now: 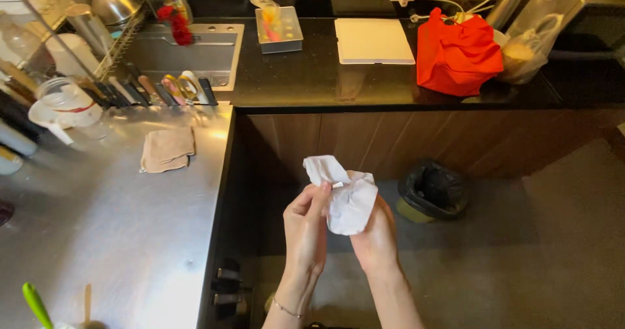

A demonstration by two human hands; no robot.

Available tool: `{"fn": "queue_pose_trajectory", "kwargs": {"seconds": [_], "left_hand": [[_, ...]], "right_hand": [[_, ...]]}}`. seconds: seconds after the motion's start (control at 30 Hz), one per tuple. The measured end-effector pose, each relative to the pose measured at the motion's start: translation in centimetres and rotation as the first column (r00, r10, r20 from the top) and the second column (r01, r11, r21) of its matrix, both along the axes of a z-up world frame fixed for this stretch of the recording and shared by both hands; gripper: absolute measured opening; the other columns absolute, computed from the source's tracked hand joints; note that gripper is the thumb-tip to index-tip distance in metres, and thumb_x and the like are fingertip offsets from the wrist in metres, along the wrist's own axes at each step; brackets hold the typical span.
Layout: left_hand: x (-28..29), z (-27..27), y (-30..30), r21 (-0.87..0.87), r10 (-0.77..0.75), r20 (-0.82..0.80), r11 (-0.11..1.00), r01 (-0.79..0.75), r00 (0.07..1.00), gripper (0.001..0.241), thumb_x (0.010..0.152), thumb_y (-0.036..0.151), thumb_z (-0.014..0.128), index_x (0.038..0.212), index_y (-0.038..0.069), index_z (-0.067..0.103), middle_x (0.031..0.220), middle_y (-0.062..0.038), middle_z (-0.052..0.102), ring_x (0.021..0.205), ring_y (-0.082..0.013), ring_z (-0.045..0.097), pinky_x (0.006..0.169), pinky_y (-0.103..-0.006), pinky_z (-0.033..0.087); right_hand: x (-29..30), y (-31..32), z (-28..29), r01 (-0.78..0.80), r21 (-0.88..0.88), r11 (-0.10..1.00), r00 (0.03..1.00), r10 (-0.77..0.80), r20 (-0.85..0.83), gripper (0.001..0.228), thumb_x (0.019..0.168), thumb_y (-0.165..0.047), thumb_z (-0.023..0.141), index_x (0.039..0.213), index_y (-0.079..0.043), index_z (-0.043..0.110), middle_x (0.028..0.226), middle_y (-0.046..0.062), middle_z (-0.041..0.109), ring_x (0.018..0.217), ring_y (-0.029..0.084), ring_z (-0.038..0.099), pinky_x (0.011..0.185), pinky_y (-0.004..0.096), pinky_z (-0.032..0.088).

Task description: Preparing colored frosting by adding food coloring to a bowl of white frosting and mixing it with a spatula

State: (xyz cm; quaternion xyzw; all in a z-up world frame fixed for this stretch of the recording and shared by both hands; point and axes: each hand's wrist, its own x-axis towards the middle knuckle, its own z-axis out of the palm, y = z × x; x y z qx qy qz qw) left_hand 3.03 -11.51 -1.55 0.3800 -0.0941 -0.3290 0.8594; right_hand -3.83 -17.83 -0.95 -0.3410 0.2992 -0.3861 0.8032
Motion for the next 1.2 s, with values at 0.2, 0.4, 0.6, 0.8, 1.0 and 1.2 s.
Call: {"fn": "queue_pose_trajectory", "kwargs": {"seconds": [0.2,0.4,0.6,0.8,1.0,1.2], "left_hand": [[4.9,-2.7,-7.3,-0.026,-0.211,-0.199,0.977,0.210,0.957,0.026,0.101,0.019,0.061,0.107,-0.004,0.072,0.103,-0.013,0.075,0.088,-0.0137,0.067,0.077,-0.0258,0.052],[13.0,-7.7,-17.2,-0.089,-0.394,-0.167,0.919,0.384,0.904,0.019,0.086,0.002,0.076,0.103,0.003,0.069,0.074,0.000,0.064,0.060,-0.0019,0.049,0.051,-0.0173,0.036],[17.4,-0.6,-26.8,0.176,-0.258,0.702,0.966,0.189,0.664,0.010,0.090,0.006,0.070,0.098,0.011,0.070,0.099,-0.003,0.061,0.083,-0.0125,0.054,0.076,-0.0241,0.045],[13.9,-3.2,-35.5,0.202,-0.771,0.260,0.632,0.748,0.581,0.029,0.089,0.004,0.071,0.117,-0.001,0.068,0.106,-0.012,0.077,0.091,-0.0133,0.072,0.083,-0.0250,0.057],[9.5,-6.2,-42.4,0.382,-0.782,0.047,0.589,0.712,0.621,0.028,0.077,-0.008,0.064,0.099,-0.002,0.079,0.082,-0.011,0.079,0.070,-0.0125,0.069,0.066,-0.0239,0.053],[7.9,-14.6,-51.1,0.170,-0.734,-0.217,0.621,0.765,0.643,0.009,0.092,0.009,0.070,0.100,0.004,0.069,0.094,-0.010,0.075,0.083,-0.0171,0.071,0.076,-0.0304,0.060]], "right_hand": [[5.6,-4.7,-1.4,0.214,-0.589,0.779,0.959,-0.283,-0.026,0.054,0.093,-0.011,0.066,0.143,-0.007,0.046,0.145,0.012,0.058,0.134,0.021,0.056,0.112,0.034,0.044],[11.9,-12.8,-2.3,0.095,-0.909,0.406,0.893,-0.439,-0.102,0.026,0.099,-0.002,0.058,0.124,-0.002,0.066,0.131,0.013,0.068,0.128,0.026,0.061,0.111,0.036,0.048],[13.8,-23.1,-1.4,0.292,-0.789,0.541,0.704,-0.680,-0.206,0.020,0.089,-0.010,0.073,0.108,-0.002,0.077,0.098,0.009,0.073,0.089,0.014,0.069,0.073,0.023,0.056],[9.1,-28.2,-1.6,0.197,-0.836,0.513,0.414,-0.816,-0.403,0.027,0.096,-0.015,0.062,0.119,-0.008,0.076,0.103,0.001,0.070,0.084,0.011,0.065,0.068,0.024,0.047],[5.8,-33.7,-6.7,0.453,-0.669,0.590,0.478,-0.794,-0.377,0.020,0.092,-0.006,0.066,0.110,-0.002,0.075,0.116,0.010,0.075,0.105,0.018,0.070,0.085,0.027,0.057],[2.0,-46.1,-14.1,0.528,-0.217,0.821,0.748,-0.571,-0.339,0.025,0.083,-0.003,0.076,0.107,0.005,0.077,0.098,0.016,0.079,0.087,0.016,0.070,0.079,0.024,0.054]]}}
